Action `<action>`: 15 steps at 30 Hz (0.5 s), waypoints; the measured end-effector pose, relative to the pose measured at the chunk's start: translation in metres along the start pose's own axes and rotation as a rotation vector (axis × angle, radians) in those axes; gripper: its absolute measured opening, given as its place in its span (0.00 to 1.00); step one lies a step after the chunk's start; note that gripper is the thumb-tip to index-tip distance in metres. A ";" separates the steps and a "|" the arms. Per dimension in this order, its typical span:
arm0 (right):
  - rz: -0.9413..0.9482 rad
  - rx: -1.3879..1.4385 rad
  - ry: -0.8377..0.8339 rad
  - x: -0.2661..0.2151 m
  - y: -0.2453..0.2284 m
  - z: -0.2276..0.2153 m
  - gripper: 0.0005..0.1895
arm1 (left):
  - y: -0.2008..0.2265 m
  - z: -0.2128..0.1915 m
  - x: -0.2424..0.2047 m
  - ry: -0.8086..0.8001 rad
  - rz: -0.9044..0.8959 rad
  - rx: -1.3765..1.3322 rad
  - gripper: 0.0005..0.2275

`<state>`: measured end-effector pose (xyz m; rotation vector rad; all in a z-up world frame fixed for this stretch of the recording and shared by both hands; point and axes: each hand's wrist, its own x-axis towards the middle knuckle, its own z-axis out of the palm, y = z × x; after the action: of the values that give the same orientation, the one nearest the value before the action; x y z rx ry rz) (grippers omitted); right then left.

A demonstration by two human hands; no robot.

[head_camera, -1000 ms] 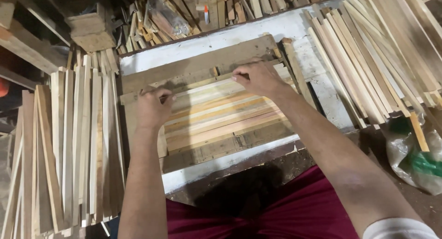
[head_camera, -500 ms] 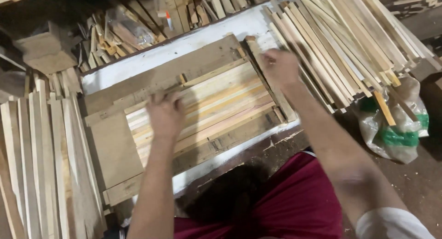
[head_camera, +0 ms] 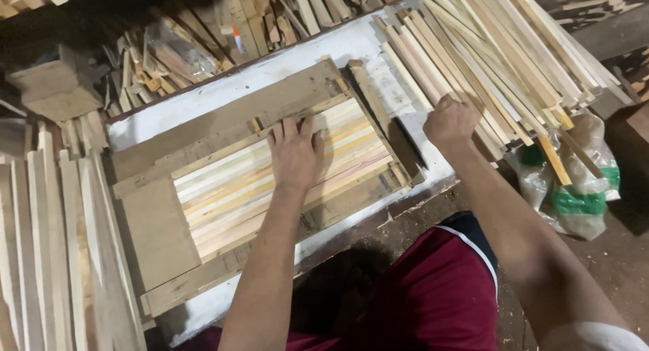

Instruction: Arranging and aligning thin wooden slats on a jig, occasionally marking them with a pen.

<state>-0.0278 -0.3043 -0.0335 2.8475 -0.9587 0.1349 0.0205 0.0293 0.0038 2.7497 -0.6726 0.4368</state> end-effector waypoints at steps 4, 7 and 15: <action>-0.043 0.210 0.091 -0.026 -0.003 -0.055 0.06 | -0.001 0.003 0.000 0.014 -0.014 -0.021 0.20; -0.303 0.502 0.298 -0.021 -0.004 -0.051 0.04 | -0.001 0.000 -0.001 0.029 -0.054 -0.099 0.22; -0.897 0.910 0.316 -0.052 -0.154 -0.091 0.11 | -0.092 -0.061 -0.005 0.708 -0.395 -1.162 0.21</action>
<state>0.0208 -0.1382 0.0349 3.4867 0.6615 1.0854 0.0474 0.1307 0.0406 1.4203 -0.0882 0.6078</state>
